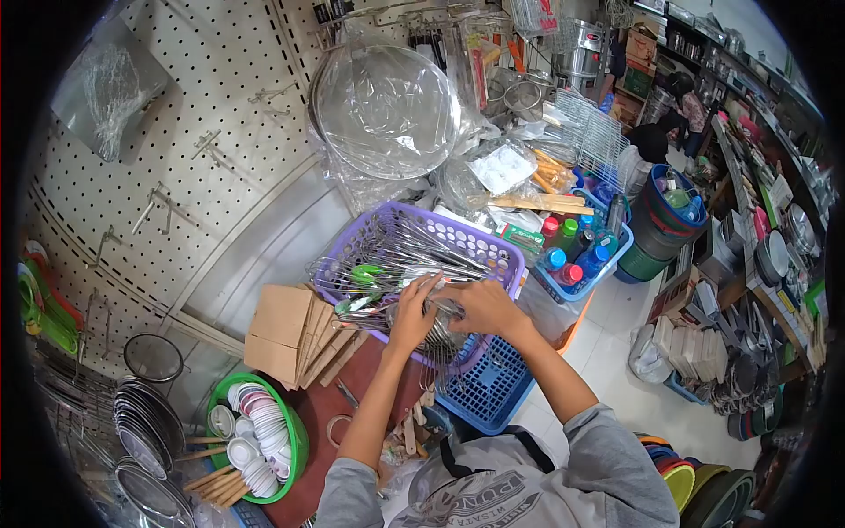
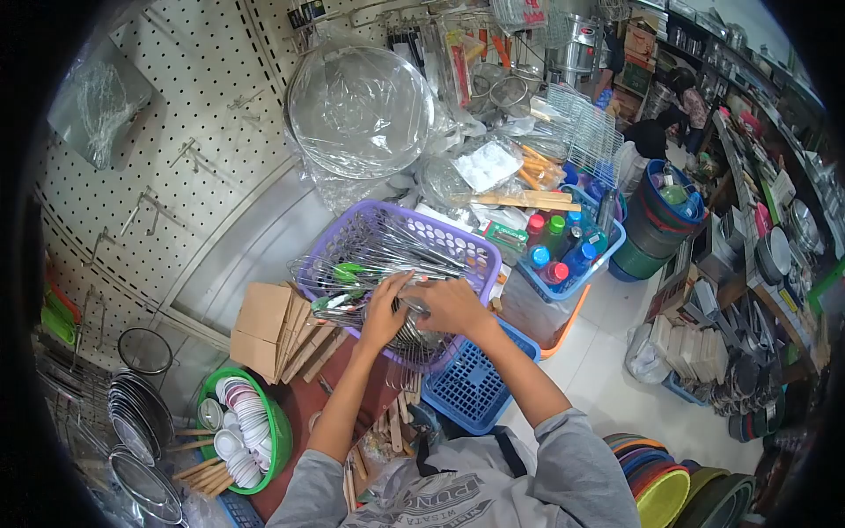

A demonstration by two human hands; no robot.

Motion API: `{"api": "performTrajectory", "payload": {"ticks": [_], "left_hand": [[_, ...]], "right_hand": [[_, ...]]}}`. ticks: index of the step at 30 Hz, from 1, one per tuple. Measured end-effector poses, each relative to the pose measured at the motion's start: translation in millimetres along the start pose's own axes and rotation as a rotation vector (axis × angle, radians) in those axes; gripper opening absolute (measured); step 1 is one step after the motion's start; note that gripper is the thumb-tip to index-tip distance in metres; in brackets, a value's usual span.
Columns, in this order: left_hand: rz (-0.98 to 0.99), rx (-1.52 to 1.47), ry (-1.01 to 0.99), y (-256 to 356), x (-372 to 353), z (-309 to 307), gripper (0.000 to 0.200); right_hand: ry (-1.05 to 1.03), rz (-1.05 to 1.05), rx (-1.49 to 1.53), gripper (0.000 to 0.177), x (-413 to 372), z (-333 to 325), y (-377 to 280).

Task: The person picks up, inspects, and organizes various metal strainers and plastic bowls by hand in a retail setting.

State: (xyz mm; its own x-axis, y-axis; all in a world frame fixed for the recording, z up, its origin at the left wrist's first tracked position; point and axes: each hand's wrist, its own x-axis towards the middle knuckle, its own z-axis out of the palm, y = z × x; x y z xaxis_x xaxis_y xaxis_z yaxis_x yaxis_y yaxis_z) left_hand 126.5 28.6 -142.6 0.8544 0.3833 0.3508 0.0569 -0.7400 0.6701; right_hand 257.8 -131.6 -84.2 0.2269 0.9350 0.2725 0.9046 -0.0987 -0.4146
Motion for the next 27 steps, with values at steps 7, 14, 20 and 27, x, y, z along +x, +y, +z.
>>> {"api": "performTrajectory", "payload": {"ticks": [7, 14, 20, 27], "left_hand": [[-0.018, -0.035, 0.152, 2, 17, -17, 0.052], [-0.105, -0.162, 0.228, 8, 15, -39, 0.037], [-0.209, -0.337, 0.301, -6, 1, -51, 0.029], [-0.281, -0.085, 0.293, 22, -32, -98, 0.033]], "right_hand": [[0.199, 0.007, 0.399, 0.043, -4, -10, 20], [0.301, -0.065, 0.474, 0.05, -10, -17, 14], [0.322, -0.077, 0.571, 0.044, 3, -17, -6], [0.321, -0.037, 0.701, 0.041, 31, -7, -35]]}}
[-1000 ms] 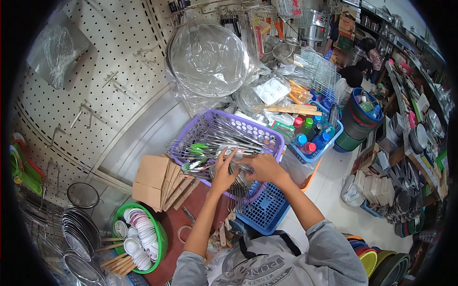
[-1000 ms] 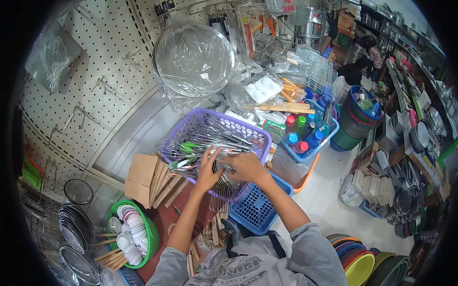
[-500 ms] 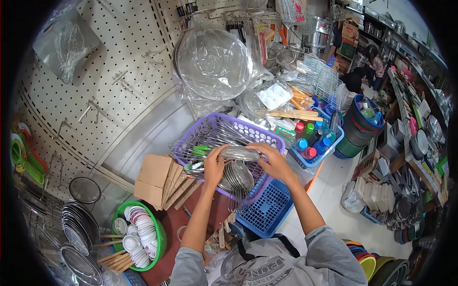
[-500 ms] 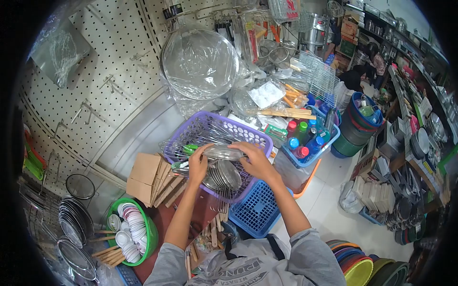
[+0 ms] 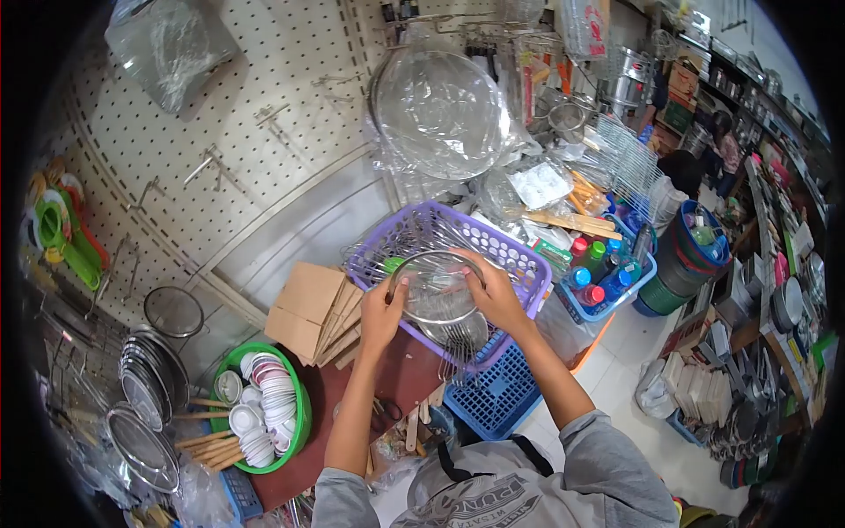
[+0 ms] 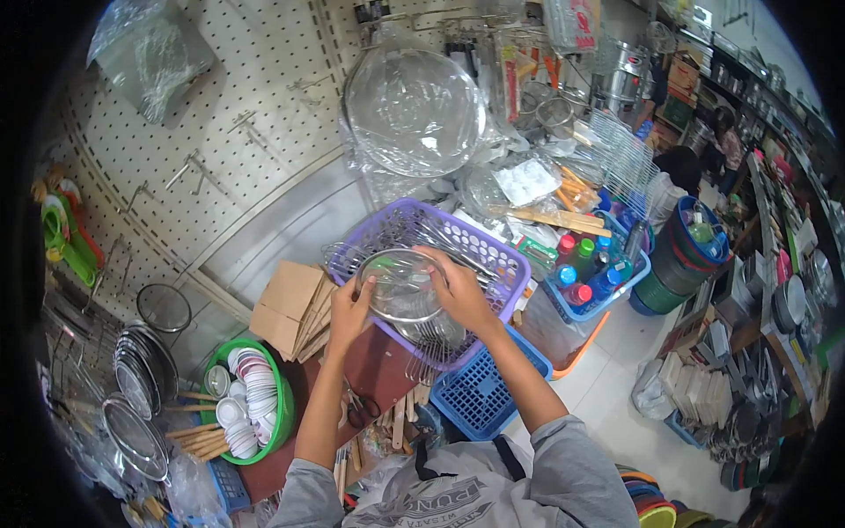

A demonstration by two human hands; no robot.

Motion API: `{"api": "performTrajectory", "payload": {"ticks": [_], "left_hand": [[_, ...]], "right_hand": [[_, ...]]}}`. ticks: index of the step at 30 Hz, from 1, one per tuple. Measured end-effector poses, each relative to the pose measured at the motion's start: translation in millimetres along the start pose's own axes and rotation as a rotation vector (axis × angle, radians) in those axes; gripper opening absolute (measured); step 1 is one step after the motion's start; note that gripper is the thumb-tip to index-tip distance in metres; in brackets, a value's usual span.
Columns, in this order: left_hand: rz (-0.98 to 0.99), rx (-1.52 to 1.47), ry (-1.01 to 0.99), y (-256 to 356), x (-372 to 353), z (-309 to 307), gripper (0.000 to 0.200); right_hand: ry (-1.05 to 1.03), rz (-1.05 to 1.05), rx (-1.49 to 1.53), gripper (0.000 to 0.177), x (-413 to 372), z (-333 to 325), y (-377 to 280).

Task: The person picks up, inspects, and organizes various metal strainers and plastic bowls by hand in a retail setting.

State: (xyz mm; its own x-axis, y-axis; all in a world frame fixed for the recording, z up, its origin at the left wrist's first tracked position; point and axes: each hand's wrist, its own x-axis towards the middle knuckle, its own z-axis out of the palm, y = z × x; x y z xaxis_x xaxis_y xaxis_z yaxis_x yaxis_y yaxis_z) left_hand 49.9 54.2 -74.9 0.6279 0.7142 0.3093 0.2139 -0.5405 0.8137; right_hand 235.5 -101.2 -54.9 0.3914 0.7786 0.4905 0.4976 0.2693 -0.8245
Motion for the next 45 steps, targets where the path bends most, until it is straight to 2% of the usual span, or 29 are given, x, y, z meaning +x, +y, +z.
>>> {"api": "performTrajectory", "payload": {"ticks": [1, 2, 4, 6, 7, 10, 11, 14, 15, 19, 22, 26, 27, 30, 31, 33, 38, 39, 42, 43, 45], "left_hand": [[-0.031, 0.027, -0.011, -5, -4, -8, 0.03], [-0.04, -0.086, 0.002, -9, -10, -13, 0.029], [-0.054, -0.311, 0.035, -7, -23, -23, 0.03], [-0.173, -0.498, 0.072, 9, -42, -35, 0.032], [-0.23, -0.592, 0.094, 14, -51, -42, 0.033], [-0.009, -0.157, 0.174, -15, -75, -63, 0.037], [0.004, -0.13, 0.179, -24, -83, -71, 0.033], [-0.177, -0.264, 0.267, -13, -110, -91, 0.027], [-0.172, -0.174, 0.328, -5, -118, -99, 0.021], [-0.205, -0.133, 0.473, -18, -153, -126, 0.019], [-0.184, -0.051, 0.536, -30, -181, -145, 0.019], [-0.303, -0.331, 0.619, -6, -210, -162, 0.018], [-0.296, -0.228, 0.646, 4, -216, -165, 0.021], [-0.28, -0.146, 0.671, -26, -243, -177, 0.025], [-0.206, 0.123, 0.69, -18, -249, -181, 0.028], [-0.256, 0.012, 0.683, -15, -260, -190, 0.028], [-0.334, -0.146, 0.663, 7, -273, -205, 0.03], [-0.352, -0.105, 0.663, 4, -275, -210, 0.03], [-0.196, 0.11, 0.633, 4, -274, -228, 0.031], [-0.203, 0.277, 0.637, 15, -269, -237, 0.043], [-0.149, 0.308, 0.712, 30, -254, -253, 0.059]], "right_hand": [[-0.039, 0.098, 0.032, 0.041, 0, 4, -1], [-0.08, 0.197, 0.063, 0.041, 1, 10, -2], [-0.053, -0.009, -0.05, 0.044, 1, 33, 21], [-0.055, -0.081, -0.08, 0.044, -1, 54, 33], [-0.174, 0.089, -0.015, 0.042, 0, 61, 30], [-0.217, 0.003, -0.014, 0.039, -1, 89, 19], [-0.258, 0.011, -0.021, 0.039, -1, 97, 14], [-0.385, 0.025, -0.041, 0.038, 0, 125, -5], [-0.415, 0.016, -0.019, 0.037, 0, 134, -16], [-0.539, 0.053, -0.032, 0.033, -1, 173, -45], [-0.611, -0.037, -0.054, 0.033, -4, 194, -73], [-0.639, -0.126, 0.127, 0.034, -7, 229, -100], [-0.644, -0.128, 0.152, 0.034, -8, 239, -106], [-0.65, -0.148, 0.302, 0.032, -14, 271, -115], [-0.641, -0.165, 0.403, 0.031, -15, 286, -113], [-0.682, -0.134, 0.531, 0.03, -15, 306, -121], [-0.764, -0.104, 0.59, 0.029, -9, 329, -152], [-0.782, -0.086, 0.619, 0.028, -8, 333, -155], [-0.782, -0.126, 0.587, 0.025, -1, 338, -169], [-0.76, -0.152, 0.585, 0.025, 1, 340, -174], [-0.71, -0.212, 0.563, 0.025, 7, 343, -183]]}}
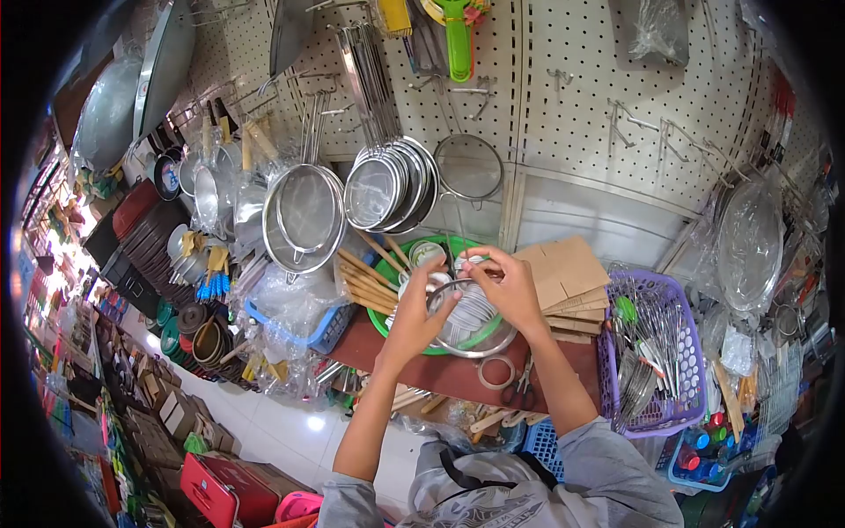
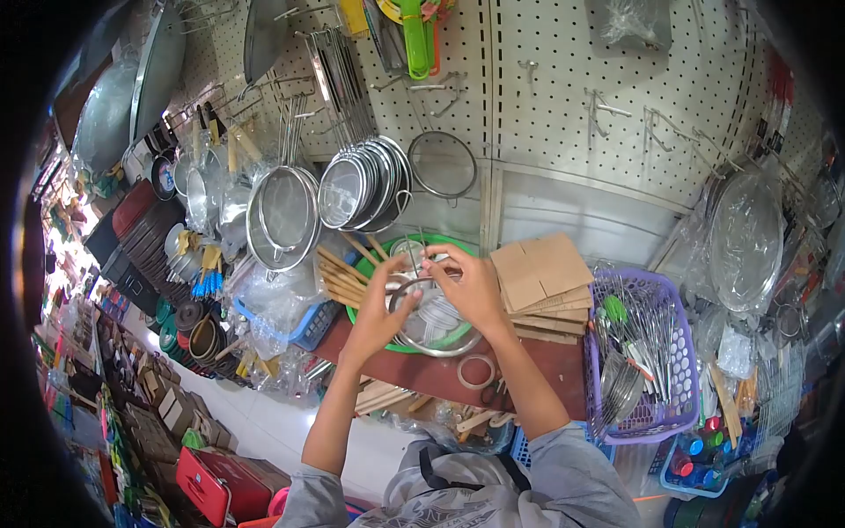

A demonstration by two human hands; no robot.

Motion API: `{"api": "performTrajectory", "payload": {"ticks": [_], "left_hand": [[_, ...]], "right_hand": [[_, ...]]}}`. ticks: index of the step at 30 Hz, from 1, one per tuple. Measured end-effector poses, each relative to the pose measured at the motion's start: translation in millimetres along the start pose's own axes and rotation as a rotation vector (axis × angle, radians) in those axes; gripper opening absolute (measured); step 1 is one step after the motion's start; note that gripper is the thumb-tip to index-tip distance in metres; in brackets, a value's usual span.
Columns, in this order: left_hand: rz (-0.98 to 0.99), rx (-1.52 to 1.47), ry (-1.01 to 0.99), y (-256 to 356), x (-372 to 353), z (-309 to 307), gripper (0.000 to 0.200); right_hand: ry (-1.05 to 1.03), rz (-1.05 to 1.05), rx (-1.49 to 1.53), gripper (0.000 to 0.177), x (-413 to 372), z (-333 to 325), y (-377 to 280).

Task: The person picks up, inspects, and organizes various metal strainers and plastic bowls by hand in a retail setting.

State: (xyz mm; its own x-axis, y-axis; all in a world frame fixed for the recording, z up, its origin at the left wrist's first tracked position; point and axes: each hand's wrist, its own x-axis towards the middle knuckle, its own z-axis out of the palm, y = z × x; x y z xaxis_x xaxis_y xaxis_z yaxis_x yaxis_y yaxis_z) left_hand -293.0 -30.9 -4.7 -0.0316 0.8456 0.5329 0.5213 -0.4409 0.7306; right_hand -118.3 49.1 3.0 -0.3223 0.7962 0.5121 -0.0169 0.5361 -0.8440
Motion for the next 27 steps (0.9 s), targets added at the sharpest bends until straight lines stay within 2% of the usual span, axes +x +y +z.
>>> {"api": "performTrajectory", "payload": {"ticks": [4, 7, 15, 17, 23, 27], "left_hand": [[0.276, 0.154, 0.218, 17, 59, -19, 0.073], [0.234, -0.072, 0.21, 38, 101, -39, 0.077], [0.416, -0.092, 0.25, 32, 192, -66, 0.076], [0.404, -0.092, 0.245, 29, 207, -70, 0.078], [0.368, -0.084, 0.255, 9, 241, -70, 0.08], [0.311, -0.05, 0.244, 8, 251, -70, 0.083]], "right_hand": [[0.066, -0.153, -0.204, 0.027, 31, 1, -21], [0.123, -0.251, -0.318, 0.03, 57, 2, -40], [0.236, -0.407, -0.595, 0.033, 131, 6, -63], [0.275, -0.471, -0.669, 0.034, 145, 8, -60], [0.31, -0.419, -0.935, 0.039, 170, 15, -59], [0.32, -0.425, -1.002, 0.04, 181, 16, -52]]}}
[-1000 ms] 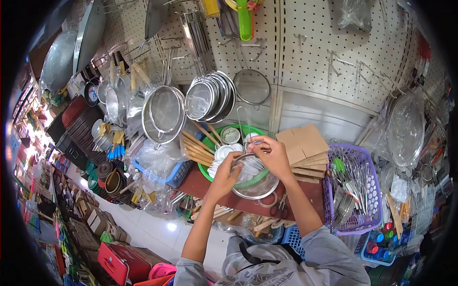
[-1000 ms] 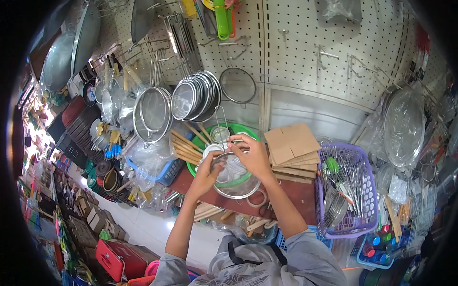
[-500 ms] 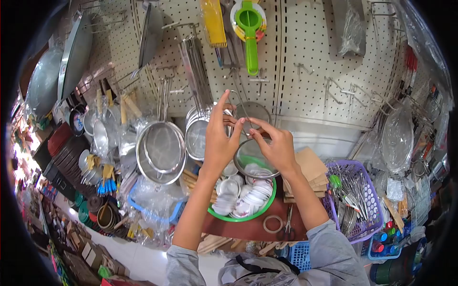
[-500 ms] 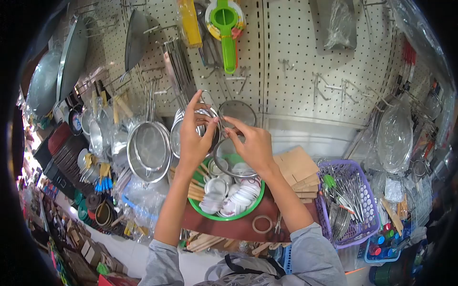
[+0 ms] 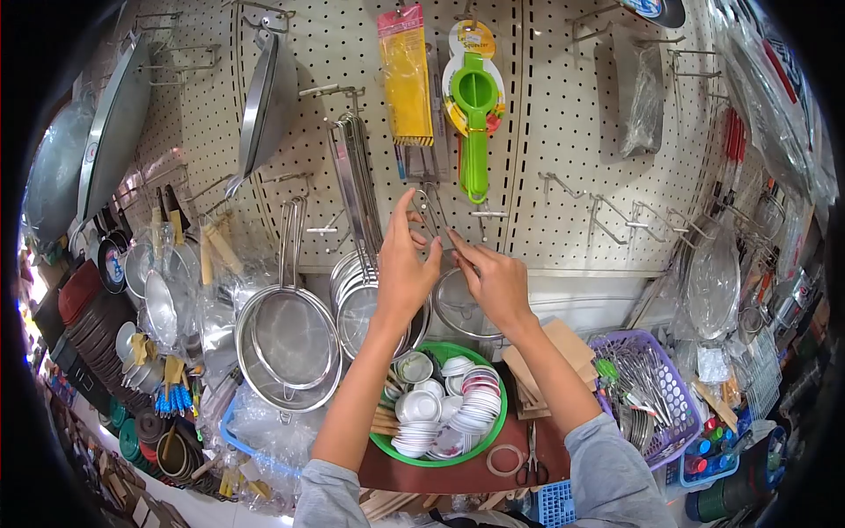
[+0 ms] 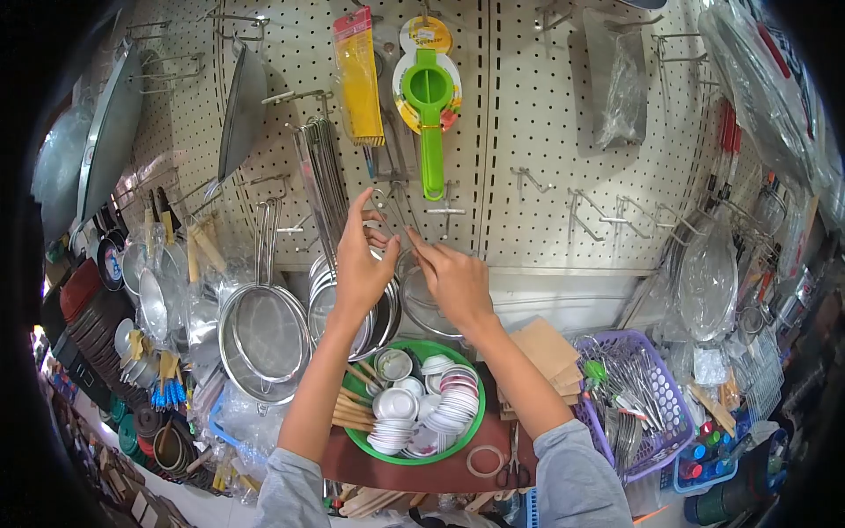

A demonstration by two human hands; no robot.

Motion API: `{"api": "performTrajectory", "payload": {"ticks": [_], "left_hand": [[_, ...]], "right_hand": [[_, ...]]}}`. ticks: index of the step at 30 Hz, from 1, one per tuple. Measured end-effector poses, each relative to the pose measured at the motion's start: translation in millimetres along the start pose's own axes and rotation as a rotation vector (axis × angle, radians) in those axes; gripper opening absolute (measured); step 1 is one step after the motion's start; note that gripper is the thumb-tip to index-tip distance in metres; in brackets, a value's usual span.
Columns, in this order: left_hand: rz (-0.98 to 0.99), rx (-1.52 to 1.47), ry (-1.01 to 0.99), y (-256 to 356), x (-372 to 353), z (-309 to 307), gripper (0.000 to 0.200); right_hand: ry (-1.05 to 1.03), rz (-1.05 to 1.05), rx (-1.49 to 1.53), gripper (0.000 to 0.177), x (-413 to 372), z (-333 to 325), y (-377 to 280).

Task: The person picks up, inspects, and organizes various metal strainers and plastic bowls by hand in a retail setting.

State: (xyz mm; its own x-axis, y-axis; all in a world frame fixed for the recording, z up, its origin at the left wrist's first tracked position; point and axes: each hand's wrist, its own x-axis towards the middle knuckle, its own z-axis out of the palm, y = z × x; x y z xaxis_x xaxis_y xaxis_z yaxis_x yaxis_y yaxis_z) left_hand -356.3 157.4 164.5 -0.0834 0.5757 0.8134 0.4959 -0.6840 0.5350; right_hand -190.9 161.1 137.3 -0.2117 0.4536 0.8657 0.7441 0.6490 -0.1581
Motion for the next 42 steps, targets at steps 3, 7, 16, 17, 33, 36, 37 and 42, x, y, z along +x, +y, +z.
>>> {"api": "performTrajectory", "payload": {"ticks": [3, 7, 16, 17, 33, 36, 37, 42], "left_hand": [[0.004, -0.015, -0.016, -10, 5, 4, 0.084], [0.006, 0.015, -0.05, -17, 15, 7, 0.083], [0.01, -0.077, -0.127, -35, 36, 12, 0.078], [0.001, -0.098, -0.146, -38, 39, 13, 0.078], [-0.154, -0.246, -0.293, -65, 61, 24, 0.089], [-0.153, -0.202, -0.282, -65, 61, 25, 0.086], [-0.136, -0.181, -0.271, -65, 62, 26, 0.085], [-0.079, -0.112, -0.253, -67, 61, 27, 0.082]], "right_hand": [[0.009, 0.008, -0.039, 0.039, 4, 6, 5], [0.033, 0.026, -0.076, 0.041, 5, 20, 13], [-0.069, 0.122, -0.218, 0.072, 11, 50, 16], [-0.074, 0.125, -0.231, 0.079, 12, 54, 17], [-0.182, 0.258, -0.125, 0.111, 42, 79, 15], [-0.141, 0.187, -0.135, 0.101, 42, 79, 20], [-0.153, 0.199, -0.119, 0.101, 42, 78, 19], [-0.147, 0.204, -0.083, 0.101, 42, 75, 16]]}}
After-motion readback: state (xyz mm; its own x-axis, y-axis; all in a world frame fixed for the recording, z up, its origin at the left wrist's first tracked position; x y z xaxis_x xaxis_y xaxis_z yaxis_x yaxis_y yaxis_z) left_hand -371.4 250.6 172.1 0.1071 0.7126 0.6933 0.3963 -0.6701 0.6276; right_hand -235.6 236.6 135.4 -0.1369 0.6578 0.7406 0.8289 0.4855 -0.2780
